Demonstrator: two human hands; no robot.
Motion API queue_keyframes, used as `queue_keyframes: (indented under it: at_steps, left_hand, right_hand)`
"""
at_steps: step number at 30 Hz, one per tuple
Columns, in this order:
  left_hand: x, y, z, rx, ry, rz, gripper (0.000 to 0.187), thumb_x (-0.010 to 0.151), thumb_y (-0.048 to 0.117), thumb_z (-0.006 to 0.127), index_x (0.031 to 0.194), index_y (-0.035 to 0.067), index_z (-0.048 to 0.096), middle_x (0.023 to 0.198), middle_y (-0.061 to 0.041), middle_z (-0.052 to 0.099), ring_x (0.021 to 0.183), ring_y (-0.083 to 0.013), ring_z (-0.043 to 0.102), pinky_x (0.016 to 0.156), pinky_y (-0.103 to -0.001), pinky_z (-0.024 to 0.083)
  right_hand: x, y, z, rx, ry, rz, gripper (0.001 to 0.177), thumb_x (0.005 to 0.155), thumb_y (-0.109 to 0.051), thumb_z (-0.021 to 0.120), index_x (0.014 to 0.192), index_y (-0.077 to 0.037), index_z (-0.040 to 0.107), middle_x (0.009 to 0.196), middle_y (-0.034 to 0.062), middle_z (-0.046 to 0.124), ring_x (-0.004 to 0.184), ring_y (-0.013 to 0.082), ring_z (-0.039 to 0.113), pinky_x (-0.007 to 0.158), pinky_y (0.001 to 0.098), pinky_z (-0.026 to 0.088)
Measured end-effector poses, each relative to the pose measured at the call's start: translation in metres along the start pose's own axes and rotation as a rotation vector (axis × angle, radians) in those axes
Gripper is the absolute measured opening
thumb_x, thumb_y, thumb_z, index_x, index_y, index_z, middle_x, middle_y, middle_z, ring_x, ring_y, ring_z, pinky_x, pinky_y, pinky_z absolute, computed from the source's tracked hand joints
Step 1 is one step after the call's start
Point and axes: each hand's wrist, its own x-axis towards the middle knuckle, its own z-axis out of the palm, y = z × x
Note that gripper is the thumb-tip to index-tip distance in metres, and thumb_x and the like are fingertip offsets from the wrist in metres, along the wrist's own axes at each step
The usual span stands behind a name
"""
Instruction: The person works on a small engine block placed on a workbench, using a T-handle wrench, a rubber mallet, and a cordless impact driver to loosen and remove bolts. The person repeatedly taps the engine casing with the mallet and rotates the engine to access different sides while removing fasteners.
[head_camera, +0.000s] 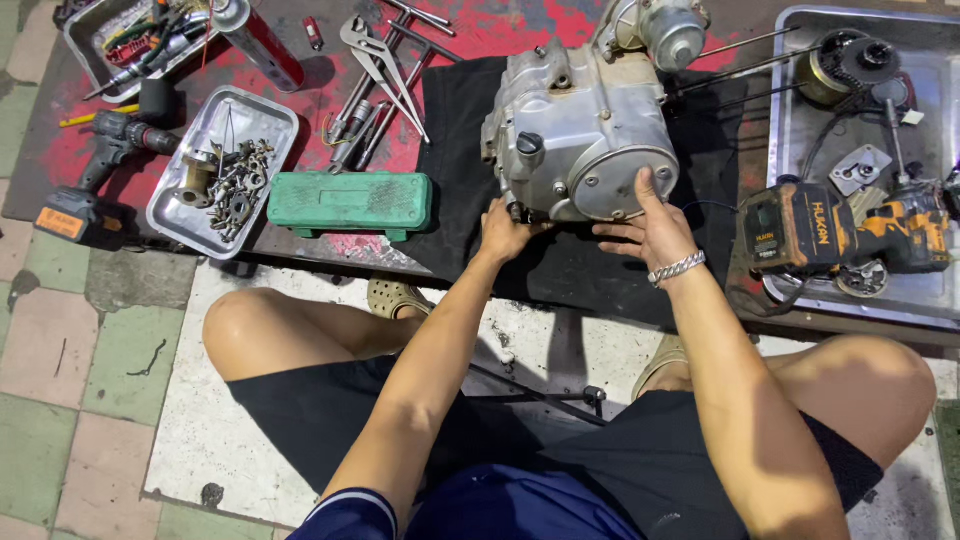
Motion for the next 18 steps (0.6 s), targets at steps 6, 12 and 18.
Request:
queue_keyframes:
  at_steps: [6, 12, 18]
  left_hand:
    - [0.003, 0.010, -0.009, 0.016, -0.009, -0.025, 0.086, 0.063, 0.050, 0.094, 0.131, 0.010, 0.059, 0.131, -0.015, 0.063, 0.127, -0.0365, 0.054, 0.103, -0.052, 0.041]
    - [-0.005, 0.022, -0.016, -0.174, -0.009, 0.165, 0.076, 0.064, 0.050, 0.091, 0.121, 0.006, 0.068, 0.118, -0.015, 0.074, 0.111, -0.0317, 0.069, 0.093, -0.041, 0.053]
    - [-0.055, 0.057, 0.039, -0.525, -0.598, -0.192, 0.087, 0.074, 0.053, 0.086, 0.131, -0.010, 0.071, 0.128, -0.023, 0.074, 0.116, -0.0273, 0.070, 0.101, -0.036, 0.052]
  right_hand:
    - [0.017, 0.014, -0.015, -0.021, -0.018, -0.083, 0.090, 0.082, -0.072, 0.064, 0.122, 0.008, 0.061, 0.111, 0.0222, 0.073, 0.099, 0.0298, 0.076, 0.078, 0.0453, 0.066]
    - [0.022, 0.022, -0.005, -0.031, 0.141, -0.171, 0.090, 0.087, -0.070, 0.064, 0.106, 0.018, 0.063, 0.091, 0.0272, 0.076, 0.079, 0.0348, 0.080, 0.068, 0.0391, 0.067]
    - [0.020, 0.014, 0.002, -0.027, 0.140, -0.164, 0.086, 0.087, -0.069, 0.063, 0.105, 0.016, 0.064, 0.091, 0.0262, 0.076, 0.076, 0.0344, 0.079, 0.064, 0.0377, 0.065]
